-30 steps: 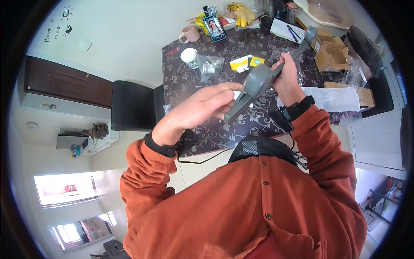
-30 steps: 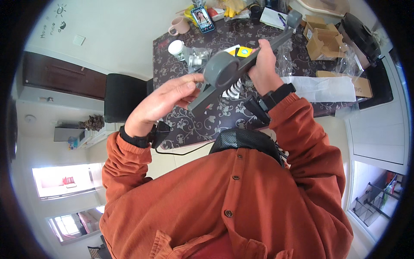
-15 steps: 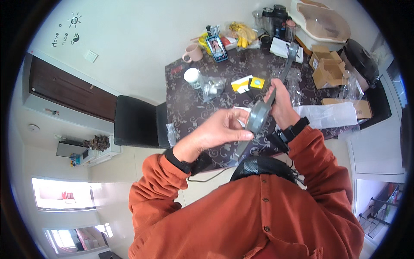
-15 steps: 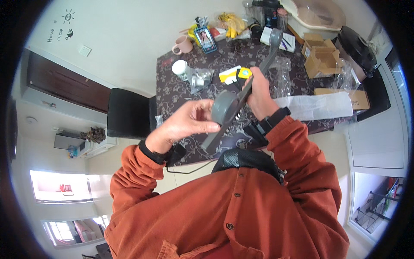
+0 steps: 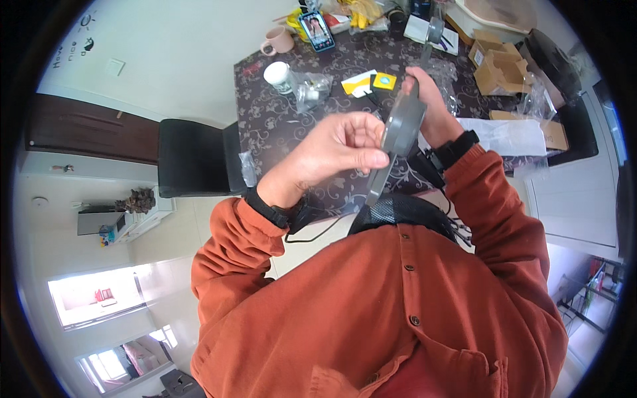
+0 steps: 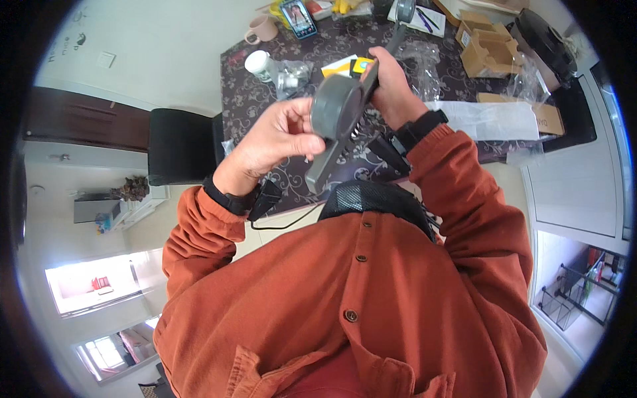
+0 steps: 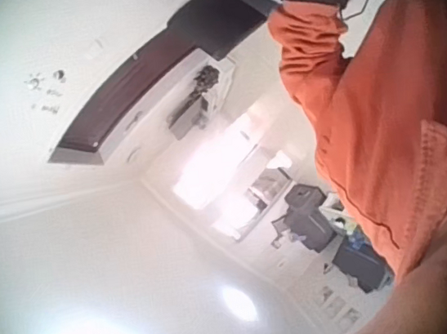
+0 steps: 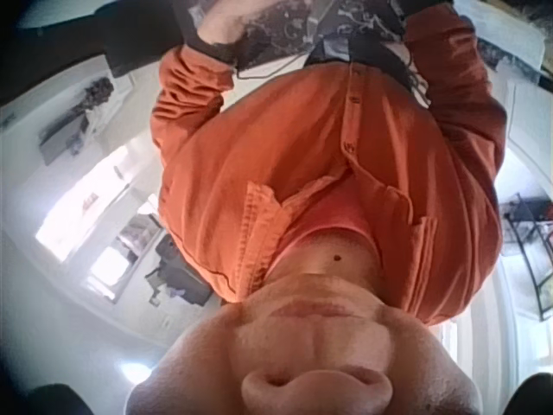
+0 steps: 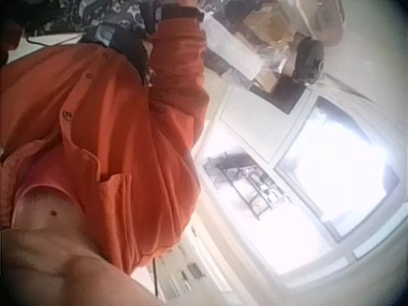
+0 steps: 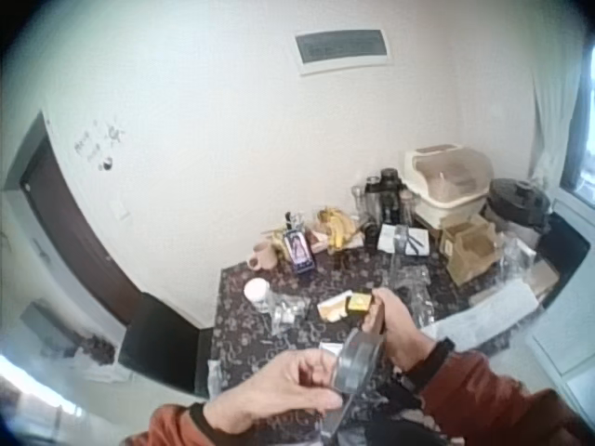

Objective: The person repeatedly attaches and detaches a circular plastic component onto a long grey plastic bar with a ribbed section. They rotate the bar to inspect the fit and alignment, then reattach the circular piece multiple times. The person also briefly handles a small rectangular plastic piece and a plastic bag.

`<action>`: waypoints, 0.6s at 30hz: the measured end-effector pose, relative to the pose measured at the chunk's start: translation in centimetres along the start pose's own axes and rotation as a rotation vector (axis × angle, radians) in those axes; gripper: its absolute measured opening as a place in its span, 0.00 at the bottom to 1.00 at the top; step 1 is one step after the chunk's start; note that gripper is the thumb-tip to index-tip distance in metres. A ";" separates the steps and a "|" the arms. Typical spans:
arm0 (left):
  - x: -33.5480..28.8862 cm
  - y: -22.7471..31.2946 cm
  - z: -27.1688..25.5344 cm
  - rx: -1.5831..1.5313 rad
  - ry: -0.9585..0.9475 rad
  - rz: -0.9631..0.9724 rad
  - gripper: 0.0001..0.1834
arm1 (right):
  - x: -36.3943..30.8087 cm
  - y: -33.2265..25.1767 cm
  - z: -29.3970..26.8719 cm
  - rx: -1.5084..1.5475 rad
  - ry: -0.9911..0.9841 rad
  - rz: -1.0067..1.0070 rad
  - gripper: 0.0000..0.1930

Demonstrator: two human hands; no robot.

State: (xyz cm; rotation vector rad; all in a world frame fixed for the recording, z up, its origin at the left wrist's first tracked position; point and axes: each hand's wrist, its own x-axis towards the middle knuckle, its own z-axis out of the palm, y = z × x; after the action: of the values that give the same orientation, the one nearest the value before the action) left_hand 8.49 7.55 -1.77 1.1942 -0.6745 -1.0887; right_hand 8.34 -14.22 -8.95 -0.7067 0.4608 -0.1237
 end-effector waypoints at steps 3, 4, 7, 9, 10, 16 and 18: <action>0.2 -0.4 0.3 -0.015 0.051 0.089 0.14 | -0.3 -0.6 -0.2 0.118 -0.023 0.095 0.16; 0.2 -0.5 0.4 -0.023 0.082 0.114 0.16 | -0.5 -0.7 -0.5 0.150 -0.065 0.118 0.16; -0.1 -0.7 1.1 0.085 0.109 0.166 0.17 | -0.5 -1.3 -1.4 0.213 -0.170 0.212 0.14; -0.4 -0.9 1.8 0.116 0.115 0.205 0.19 | -0.3 -1.5 -2.1 0.360 -0.169 0.271 0.10; -0.5 -1.0 2.2 0.134 0.111 0.222 0.19 | -0.1 -1.6 -2.3 0.441 -0.276 0.308 0.11; -0.9 -1.1 4.1 0.033 0.105 0.203 0.23 | 0.0 -2.0 -3.0 0.691 -0.294 0.407 0.13; -1.0 -1.0 4.6 -0.031 0.116 0.183 0.23 | 0.1 -2.1 -2.8 0.712 -0.264 0.429 0.13</action>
State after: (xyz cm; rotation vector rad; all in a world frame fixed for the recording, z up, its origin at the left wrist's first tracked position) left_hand 3.75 6.69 -1.30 1.1363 -0.6612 -0.8675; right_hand 7.24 -17.50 -9.49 0.0841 0.2746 0.2043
